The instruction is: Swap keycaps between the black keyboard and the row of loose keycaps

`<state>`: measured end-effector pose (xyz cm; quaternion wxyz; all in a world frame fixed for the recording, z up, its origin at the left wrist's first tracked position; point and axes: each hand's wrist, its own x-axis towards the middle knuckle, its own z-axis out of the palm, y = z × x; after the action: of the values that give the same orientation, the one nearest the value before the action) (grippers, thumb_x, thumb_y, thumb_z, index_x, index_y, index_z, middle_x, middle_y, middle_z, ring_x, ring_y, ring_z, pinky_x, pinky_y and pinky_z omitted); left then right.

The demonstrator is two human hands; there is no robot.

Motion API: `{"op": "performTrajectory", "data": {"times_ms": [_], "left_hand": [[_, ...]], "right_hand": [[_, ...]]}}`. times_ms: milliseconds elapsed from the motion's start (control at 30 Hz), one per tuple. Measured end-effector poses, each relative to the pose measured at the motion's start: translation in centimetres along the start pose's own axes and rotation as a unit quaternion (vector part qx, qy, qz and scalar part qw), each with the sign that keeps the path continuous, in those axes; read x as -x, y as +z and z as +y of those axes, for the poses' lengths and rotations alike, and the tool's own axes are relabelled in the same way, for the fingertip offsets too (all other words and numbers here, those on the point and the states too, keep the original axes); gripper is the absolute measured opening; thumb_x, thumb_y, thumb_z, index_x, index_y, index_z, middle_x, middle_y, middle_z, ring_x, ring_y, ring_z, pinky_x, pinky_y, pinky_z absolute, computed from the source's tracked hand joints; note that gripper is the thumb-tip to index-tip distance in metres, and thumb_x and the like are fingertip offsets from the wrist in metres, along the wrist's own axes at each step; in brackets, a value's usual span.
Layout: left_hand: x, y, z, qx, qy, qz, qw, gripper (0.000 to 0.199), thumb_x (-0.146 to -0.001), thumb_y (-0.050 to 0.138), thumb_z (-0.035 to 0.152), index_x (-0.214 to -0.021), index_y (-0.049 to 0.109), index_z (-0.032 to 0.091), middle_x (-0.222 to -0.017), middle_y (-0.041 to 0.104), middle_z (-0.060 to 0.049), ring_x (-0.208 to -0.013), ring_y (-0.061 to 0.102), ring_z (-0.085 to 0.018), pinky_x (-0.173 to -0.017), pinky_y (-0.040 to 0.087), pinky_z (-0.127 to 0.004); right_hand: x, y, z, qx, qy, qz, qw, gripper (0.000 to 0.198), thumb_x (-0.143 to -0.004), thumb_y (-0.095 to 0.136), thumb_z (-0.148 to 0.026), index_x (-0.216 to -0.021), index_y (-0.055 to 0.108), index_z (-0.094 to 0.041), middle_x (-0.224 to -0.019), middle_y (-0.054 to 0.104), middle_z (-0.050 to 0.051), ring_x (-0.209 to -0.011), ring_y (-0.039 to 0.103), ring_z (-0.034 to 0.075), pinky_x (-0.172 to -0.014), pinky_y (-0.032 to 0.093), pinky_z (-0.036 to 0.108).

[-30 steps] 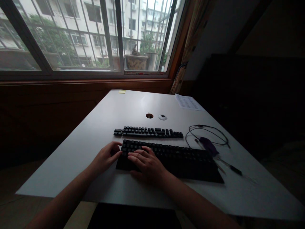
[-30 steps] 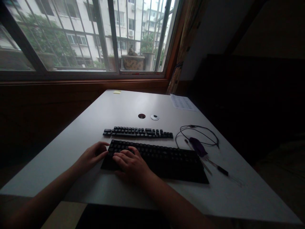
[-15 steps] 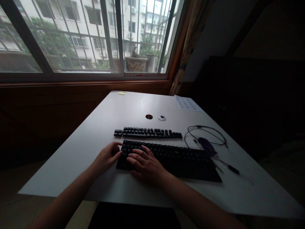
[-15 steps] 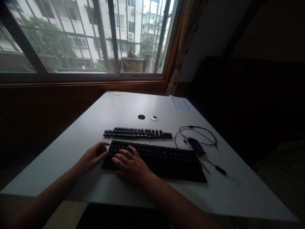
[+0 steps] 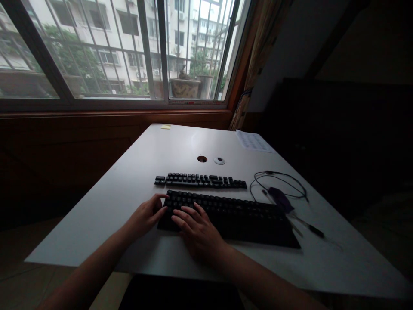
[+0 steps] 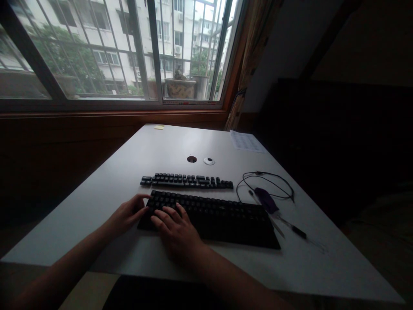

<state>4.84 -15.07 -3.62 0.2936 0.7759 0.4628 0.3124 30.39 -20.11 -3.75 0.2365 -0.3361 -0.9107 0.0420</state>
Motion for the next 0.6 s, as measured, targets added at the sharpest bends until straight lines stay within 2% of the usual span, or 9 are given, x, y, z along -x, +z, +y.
{"op": "performTrajectory", "data": {"times_ms": [100,200,300,433,600], "left_hand": [[0.07,0.04,-0.04,-0.003,-0.001,0.002,1.0,0.032,-0.101,0.049,0.039,-0.128,0.052,0.023,-0.072,0.052,0.005,-0.061,0.053,-0.014,-0.061,0.042,-0.026],[0.1,0.08,-0.03,-0.004,-0.004,0.002,1.0,0.031,-0.102,0.048,0.037,-0.129,0.052,0.023,-0.074,0.053,0.005,-0.063,0.054,-0.014,-0.062,0.043,-0.026],[0.1,0.06,0.07,0.0,-0.013,0.002,1.0,0.032,-0.102,0.046,0.037,-0.13,0.052,0.023,-0.075,0.055,0.004,-0.065,0.056,-0.015,-0.065,0.045,-0.027],[0.07,0.04,0.08,0.011,-0.027,0.006,1.0,0.032,-0.102,0.045,0.038,-0.129,0.053,0.023,-0.078,0.059,0.003,-0.07,0.06,-0.017,-0.068,0.047,-0.028],[0.04,0.12,0.0,0.013,-0.03,0.011,0.999,0.032,-0.102,0.046,0.04,-0.128,0.055,0.024,-0.08,0.062,0.002,-0.072,0.063,-0.018,-0.069,0.048,-0.029]], "right_hand": [[0.16,-0.13,-0.05,-0.026,-0.009,-0.016,0.999,0.067,-0.096,0.051,-0.01,-0.157,0.033,-0.03,-0.148,0.059,0.004,-0.144,0.042,0.025,-0.129,0.015,0.058],[0.22,-0.25,-0.17,-0.017,-0.015,-0.014,1.0,0.074,-0.092,0.054,-0.009,-0.159,0.03,-0.033,-0.155,0.051,0.002,-0.149,0.035,0.026,-0.129,0.013,0.058],[0.03,-0.37,-0.37,-0.006,0.005,-0.001,1.0,0.075,-0.093,0.055,-0.013,-0.16,0.027,-0.03,-0.163,0.04,0.005,-0.153,0.028,0.028,-0.128,0.017,0.06],[-0.13,-0.5,-0.52,-0.023,0.014,-0.012,1.0,0.073,-0.095,0.051,-0.011,-0.161,0.025,-0.029,-0.156,0.05,0.003,-0.153,0.029,0.025,-0.128,0.016,0.06],[0.01,-0.57,-0.63,-0.007,0.01,-0.002,1.0,0.073,-0.092,0.056,-0.013,-0.159,0.031,-0.029,-0.162,0.041,0.005,-0.155,0.024,0.028,-0.128,0.016,0.06]]}}
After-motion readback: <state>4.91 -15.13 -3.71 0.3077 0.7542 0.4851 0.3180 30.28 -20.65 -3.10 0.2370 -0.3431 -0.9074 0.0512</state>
